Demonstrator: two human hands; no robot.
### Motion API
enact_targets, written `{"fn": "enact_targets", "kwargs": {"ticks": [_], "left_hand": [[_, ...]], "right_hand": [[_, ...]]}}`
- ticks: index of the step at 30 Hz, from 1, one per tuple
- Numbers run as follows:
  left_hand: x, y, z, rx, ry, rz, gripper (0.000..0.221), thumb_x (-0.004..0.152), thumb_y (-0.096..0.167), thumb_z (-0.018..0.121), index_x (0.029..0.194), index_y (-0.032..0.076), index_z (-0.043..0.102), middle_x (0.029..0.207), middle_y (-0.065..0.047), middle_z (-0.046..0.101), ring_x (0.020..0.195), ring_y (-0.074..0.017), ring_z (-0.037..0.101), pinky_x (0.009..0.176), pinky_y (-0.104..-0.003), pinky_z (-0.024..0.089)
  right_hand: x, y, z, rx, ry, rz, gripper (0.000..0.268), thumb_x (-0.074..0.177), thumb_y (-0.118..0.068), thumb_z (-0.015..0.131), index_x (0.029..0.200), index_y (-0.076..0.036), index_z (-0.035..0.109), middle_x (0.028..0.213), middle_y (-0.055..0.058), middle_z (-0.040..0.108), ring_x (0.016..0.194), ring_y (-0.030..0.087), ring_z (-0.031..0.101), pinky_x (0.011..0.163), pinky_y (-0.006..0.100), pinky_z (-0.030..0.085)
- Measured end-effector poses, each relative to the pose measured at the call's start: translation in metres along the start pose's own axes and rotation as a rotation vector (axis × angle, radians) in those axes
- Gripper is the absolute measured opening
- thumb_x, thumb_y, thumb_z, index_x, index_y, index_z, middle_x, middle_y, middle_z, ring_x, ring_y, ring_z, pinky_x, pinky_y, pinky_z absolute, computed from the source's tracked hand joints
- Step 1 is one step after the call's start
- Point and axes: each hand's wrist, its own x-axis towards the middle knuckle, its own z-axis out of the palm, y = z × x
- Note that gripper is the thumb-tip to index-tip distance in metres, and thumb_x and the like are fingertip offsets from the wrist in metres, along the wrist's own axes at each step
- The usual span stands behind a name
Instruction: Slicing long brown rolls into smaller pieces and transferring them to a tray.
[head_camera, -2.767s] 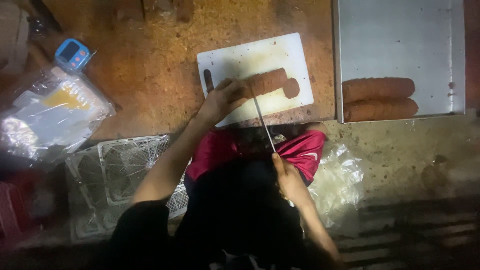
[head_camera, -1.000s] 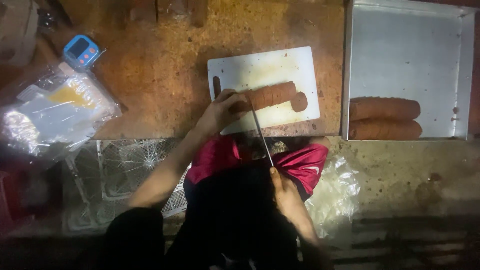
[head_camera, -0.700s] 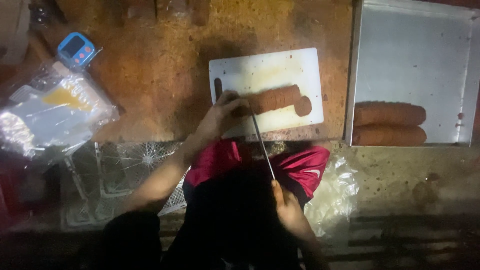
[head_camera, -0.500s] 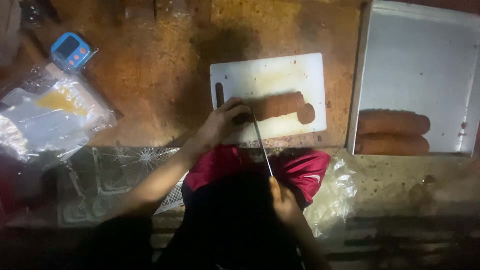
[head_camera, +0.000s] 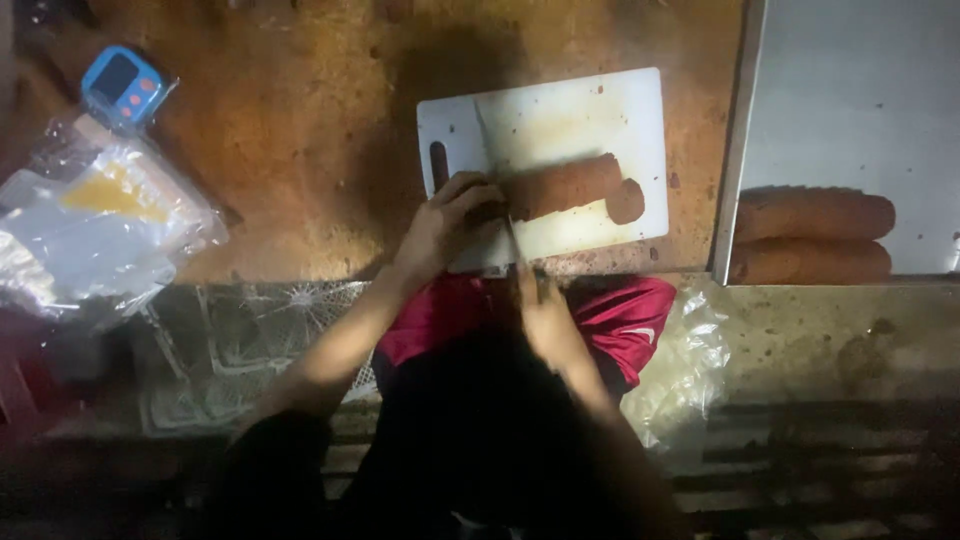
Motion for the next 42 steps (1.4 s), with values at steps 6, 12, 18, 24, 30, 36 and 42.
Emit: {"fn": "enact_targets", "kwargs": {"ticks": [6, 12, 18, 24, 30, 36, 42], "left_hand": [[-0.001, 0.001, 0.004, -0.053, 0.035, -0.062, 0.041, 0.084, 0.022, 0.084, 0.121, 0.028, 0.066, 0.123, 0.001, 0.064, 0.102, -0.0358, 0.072, 0.089, -0.049, 0.062], [-0.032, -0.011, -0.012, -0.291, -0.159, -0.052, 0.053, 0.096, 0.008, 0.061, 0.147, 0.022, 0.057, 0.162, -0.015, 0.038, 0.152, -0.0325, 0.038, 0.127, -0.043, 0.023], [-0.032, -0.018, -0.004, -0.121, 0.013, 0.032, 0.041, 0.089, 0.016, 0.083, 0.125, 0.012, 0.064, 0.13, -0.011, 0.055, 0.12, -0.0277, 0.063, 0.107, -0.035, 0.05], [-0.028, -0.003, -0.012, -0.15, 0.014, 0.053, 0.039, 0.091, 0.011, 0.08, 0.125, 0.013, 0.062, 0.129, -0.012, 0.057, 0.113, -0.0271, 0.065, 0.095, -0.034, 0.054], [-0.03, 0.0, -0.011, -0.204, -0.065, -0.063, 0.041, 0.092, 0.009, 0.078, 0.129, 0.016, 0.061, 0.131, -0.01, 0.047, 0.099, -0.0238, 0.062, 0.091, -0.034, 0.053], [-0.029, -0.019, 0.0, -0.101, -0.002, -0.004, 0.046, 0.086, 0.008, 0.084, 0.128, 0.016, 0.065, 0.135, -0.011, 0.056, 0.112, -0.0257, 0.067, 0.089, -0.034, 0.056], [-0.02, -0.015, -0.01, -0.197, -0.056, -0.081, 0.042, 0.083, 0.001, 0.083, 0.122, 0.008, 0.068, 0.132, -0.013, 0.062, 0.118, -0.0272, 0.067, 0.092, -0.031, 0.053]], "right_hand": [[-0.049, 0.116, -0.009, -0.25, -0.132, 0.262, 0.095, 0.096, -0.082, 0.033, 0.12, 0.001, 0.073, 0.123, 0.024, 0.072, 0.129, 0.038, 0.061, 0.114, 0.05, 0.044], [-0.07, 0.121, -0.024, -0.254, -0.144, 0.248, 0.074, 0.094, -0.068, 0.028, 0.139, -0.021, 0.063, 0.101, 0.028, 0.07, 0.108, 0.038, 0.07, 0.1, 0.046, 0.043], [-0.117, 0.067, -0.054, -0.204, -0.102, 0.203, 0.062, 0.105, -0.062, 0.03, 0.07, -0.012, 0.039, 0.064, 0.009, 0.048, 0.066, 0.021, 0.05, 0.071, 0.041, 0.042], [-0.098, 0.064, -0.051, -0.147, -0.129, -0.059, 0.068, 0.102, -0.052, 0.029, 0.143, -0.004, 0.054, 0.146, 0.021, 0.059, 0.143, 0.031, 0.051, 0.117, 0.036, 0.035], [-0.089, 0.059, -0.034, -0.112, -0.125, -0.08, 0.073, 0.1, -0.057, 0.028, 0.14, -0.004, 0.056, 0.145, 0.018, 0.06, 0.142, 0.028, 0.051, 0.119, 0.035, 0.032], [-0.085, 0.093, -0.029, -0.176, -0.164, 0.058, 0.076, 0.097, -0.063, 0.022, 0.144, -0.013, 0.056, 0.148, 0.013, 0.058, 0.144, 0.028, 0.049, 0.121, 0.037, 0.029], [-0.056, 0.109, -0.016, -0.119, -0.199, -0.091, 0.053, 0.105, -0.048, 0.028, 0.096, -0.01, 0.064, 0.088, 0.006, 0.068, 0.089, 0.02, 0.067, 0.087, 0.035, 0.048]]}}
